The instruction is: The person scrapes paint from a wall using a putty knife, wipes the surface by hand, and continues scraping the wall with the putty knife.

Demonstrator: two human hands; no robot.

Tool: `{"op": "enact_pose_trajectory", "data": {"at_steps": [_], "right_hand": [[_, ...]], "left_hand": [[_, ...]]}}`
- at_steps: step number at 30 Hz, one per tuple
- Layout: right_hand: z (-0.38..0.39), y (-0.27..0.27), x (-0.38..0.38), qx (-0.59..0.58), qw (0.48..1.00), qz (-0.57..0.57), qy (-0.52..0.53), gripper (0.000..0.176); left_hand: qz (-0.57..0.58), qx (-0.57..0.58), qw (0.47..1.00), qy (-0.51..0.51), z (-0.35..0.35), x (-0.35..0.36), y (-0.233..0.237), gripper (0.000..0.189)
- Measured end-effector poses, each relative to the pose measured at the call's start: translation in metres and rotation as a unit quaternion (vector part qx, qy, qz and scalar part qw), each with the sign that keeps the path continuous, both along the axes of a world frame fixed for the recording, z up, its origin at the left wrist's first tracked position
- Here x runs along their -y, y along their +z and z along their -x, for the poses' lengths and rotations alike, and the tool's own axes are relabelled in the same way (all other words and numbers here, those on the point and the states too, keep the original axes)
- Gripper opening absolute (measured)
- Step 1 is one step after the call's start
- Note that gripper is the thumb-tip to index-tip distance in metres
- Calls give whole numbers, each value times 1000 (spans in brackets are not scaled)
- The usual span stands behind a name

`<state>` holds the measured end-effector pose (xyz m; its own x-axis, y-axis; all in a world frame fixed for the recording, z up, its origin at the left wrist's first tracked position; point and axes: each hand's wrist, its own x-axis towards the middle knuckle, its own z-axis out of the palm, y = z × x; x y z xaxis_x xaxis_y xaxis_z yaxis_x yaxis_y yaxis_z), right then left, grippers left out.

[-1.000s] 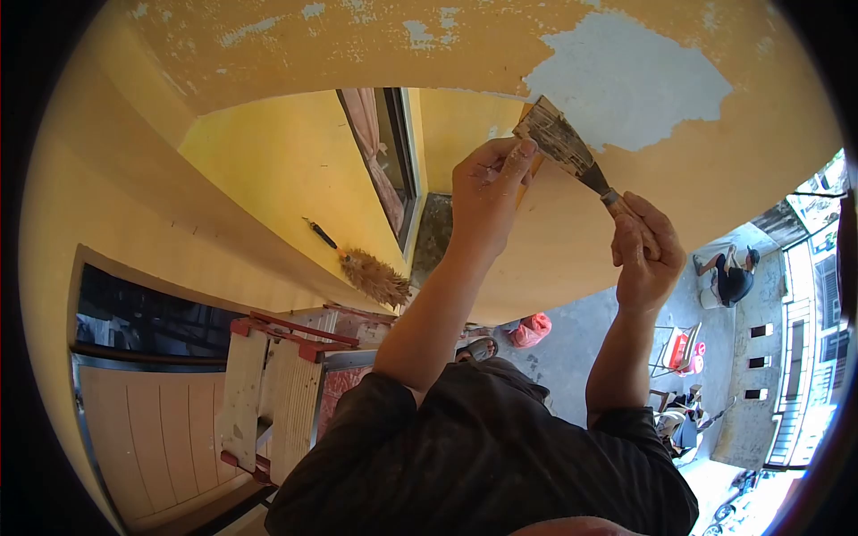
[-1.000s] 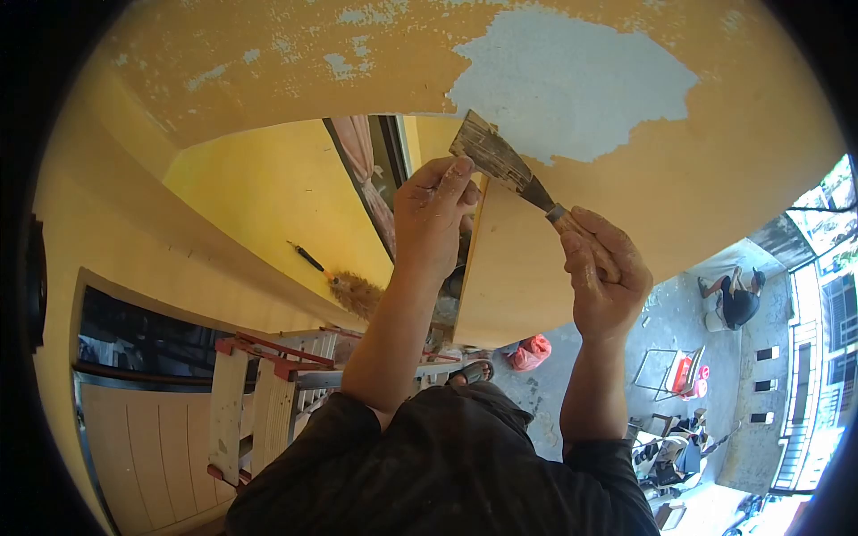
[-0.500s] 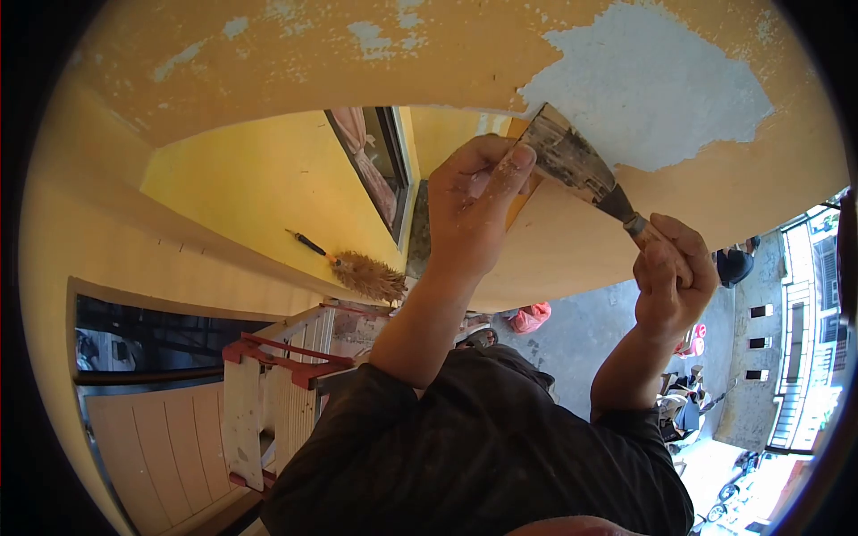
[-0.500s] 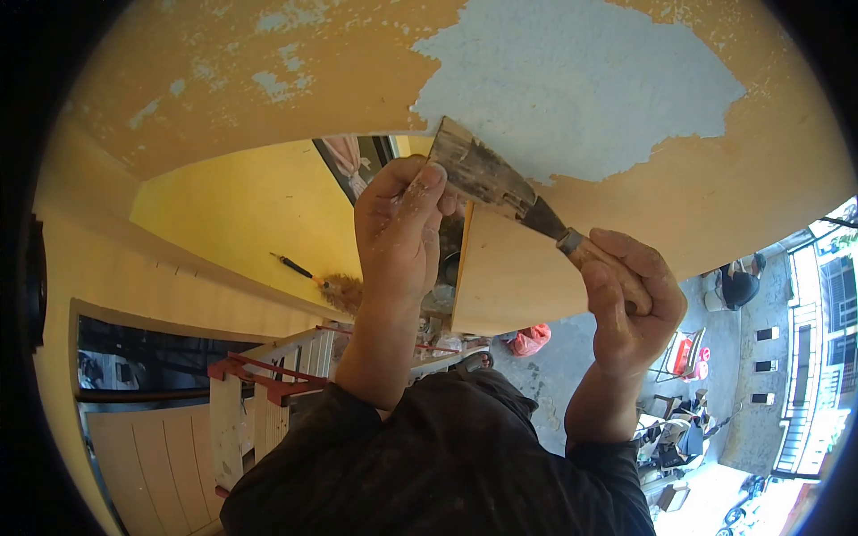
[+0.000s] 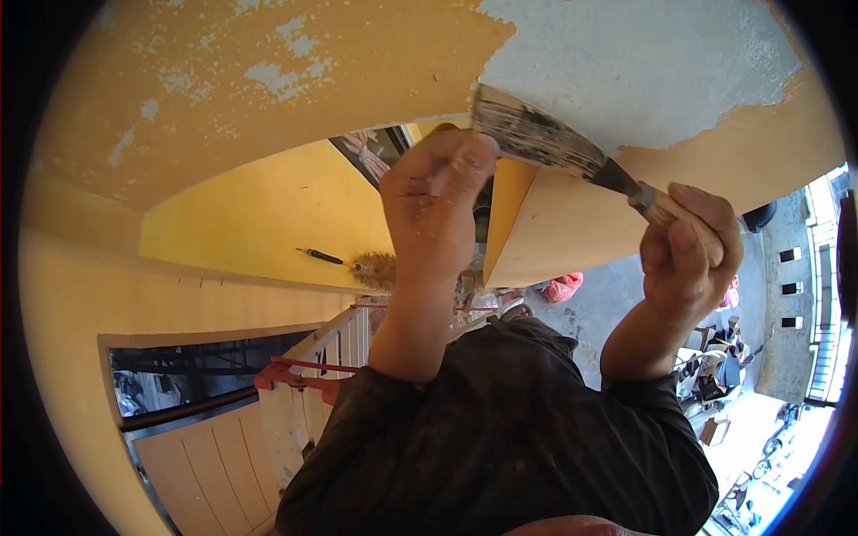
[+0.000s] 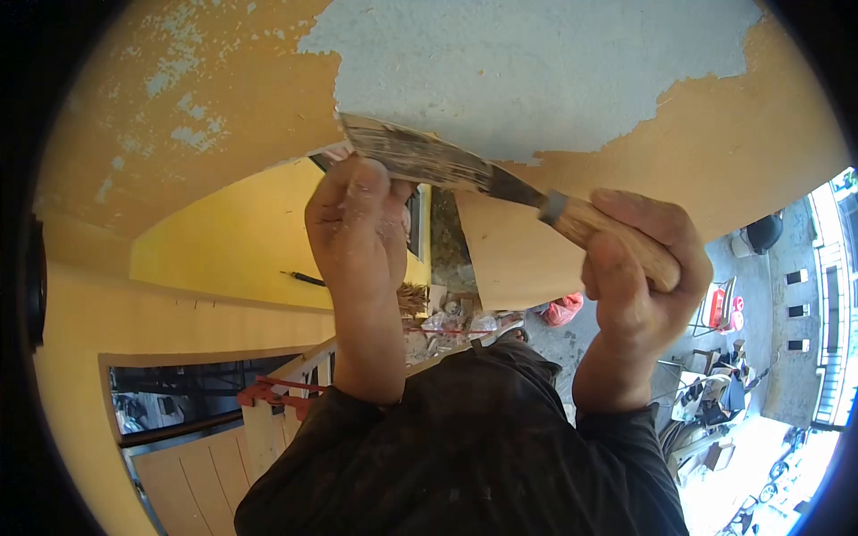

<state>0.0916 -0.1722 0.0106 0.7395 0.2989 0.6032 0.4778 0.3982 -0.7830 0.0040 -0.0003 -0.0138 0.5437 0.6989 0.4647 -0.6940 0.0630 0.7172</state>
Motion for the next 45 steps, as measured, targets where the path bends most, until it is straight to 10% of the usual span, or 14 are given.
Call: {"op": "enact_pose_trajectory", "data": {"at_steps": [3, 6, 13, 45], "right_hand": [[-3, -8, 2, -36, 997, -55, 39, 22], [-15, -11, -13, 165, 966, -117, 164, 26], [-5, 8, -39, 69, 866, -312, 385, 39], [7, -9, -59, 33, 860, -405, 308, 35]], "left_hand": [[-26, -20, 999, -19, -2, 4, -2, 14], [-9, -3, 1000, -23, -2, 8, 0, 14], [0, 66, 997, -43, -11, 11, -3, 11], [-25, 19, 999, -13, -4, 6, -10, 22]]}}
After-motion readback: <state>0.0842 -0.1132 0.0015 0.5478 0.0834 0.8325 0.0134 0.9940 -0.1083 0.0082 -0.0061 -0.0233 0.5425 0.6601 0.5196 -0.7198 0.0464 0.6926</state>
